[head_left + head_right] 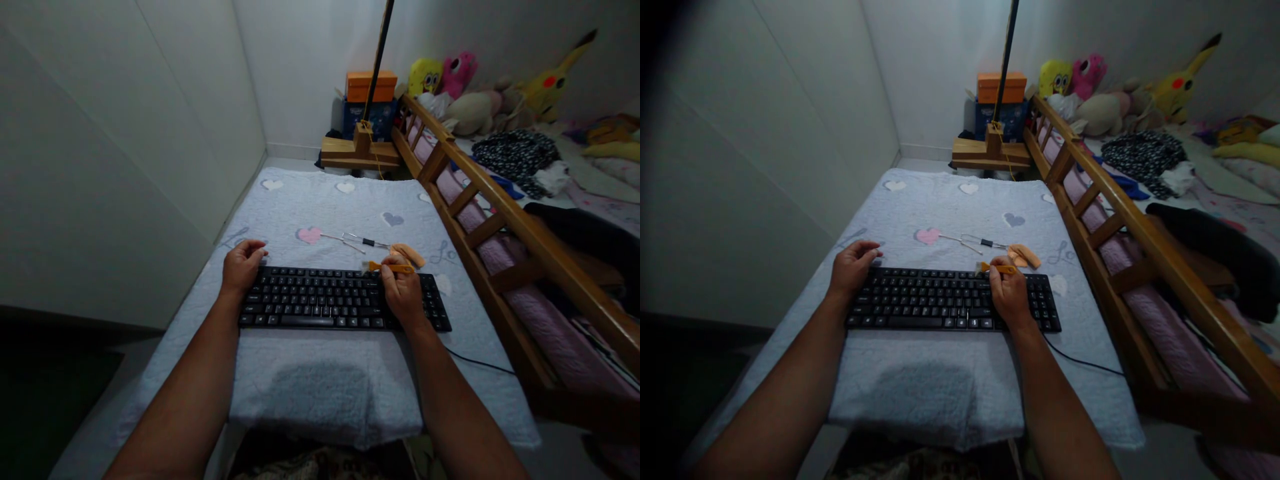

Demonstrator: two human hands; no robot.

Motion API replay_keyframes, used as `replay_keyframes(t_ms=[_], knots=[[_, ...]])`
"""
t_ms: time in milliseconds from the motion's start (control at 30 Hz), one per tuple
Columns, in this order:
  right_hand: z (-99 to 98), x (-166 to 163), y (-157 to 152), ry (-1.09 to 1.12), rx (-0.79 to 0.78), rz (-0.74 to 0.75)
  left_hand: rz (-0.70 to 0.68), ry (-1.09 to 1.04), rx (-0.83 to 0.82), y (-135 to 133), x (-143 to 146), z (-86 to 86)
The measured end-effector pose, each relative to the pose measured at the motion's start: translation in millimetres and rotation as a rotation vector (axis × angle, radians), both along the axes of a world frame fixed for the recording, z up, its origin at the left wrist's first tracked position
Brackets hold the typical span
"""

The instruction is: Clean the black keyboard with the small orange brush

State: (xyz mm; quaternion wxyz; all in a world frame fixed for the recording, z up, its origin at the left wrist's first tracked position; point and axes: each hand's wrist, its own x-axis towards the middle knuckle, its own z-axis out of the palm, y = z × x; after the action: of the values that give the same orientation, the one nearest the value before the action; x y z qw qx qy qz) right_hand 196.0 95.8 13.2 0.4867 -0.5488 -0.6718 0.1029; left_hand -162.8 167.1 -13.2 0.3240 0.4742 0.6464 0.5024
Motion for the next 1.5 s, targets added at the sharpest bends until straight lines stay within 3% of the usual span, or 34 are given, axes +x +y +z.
replay_keyframes(t_ms=[233, 533, 1500], knots=[[2.5, -3, -6, 0.095, -0.013, 0.044, 0.002, -0.003, 0.004, 1, -2, -4.1], [6.0, -10, -9, 0.012, -0.093, 0.091, 0.003, -0.009, -0.016, 2, -1, -3.5], [-0.9, -18, -9, -0.001, -0.077, 0.054, -0.017, -0.007, 0.01, 6, -7, -15.4]])
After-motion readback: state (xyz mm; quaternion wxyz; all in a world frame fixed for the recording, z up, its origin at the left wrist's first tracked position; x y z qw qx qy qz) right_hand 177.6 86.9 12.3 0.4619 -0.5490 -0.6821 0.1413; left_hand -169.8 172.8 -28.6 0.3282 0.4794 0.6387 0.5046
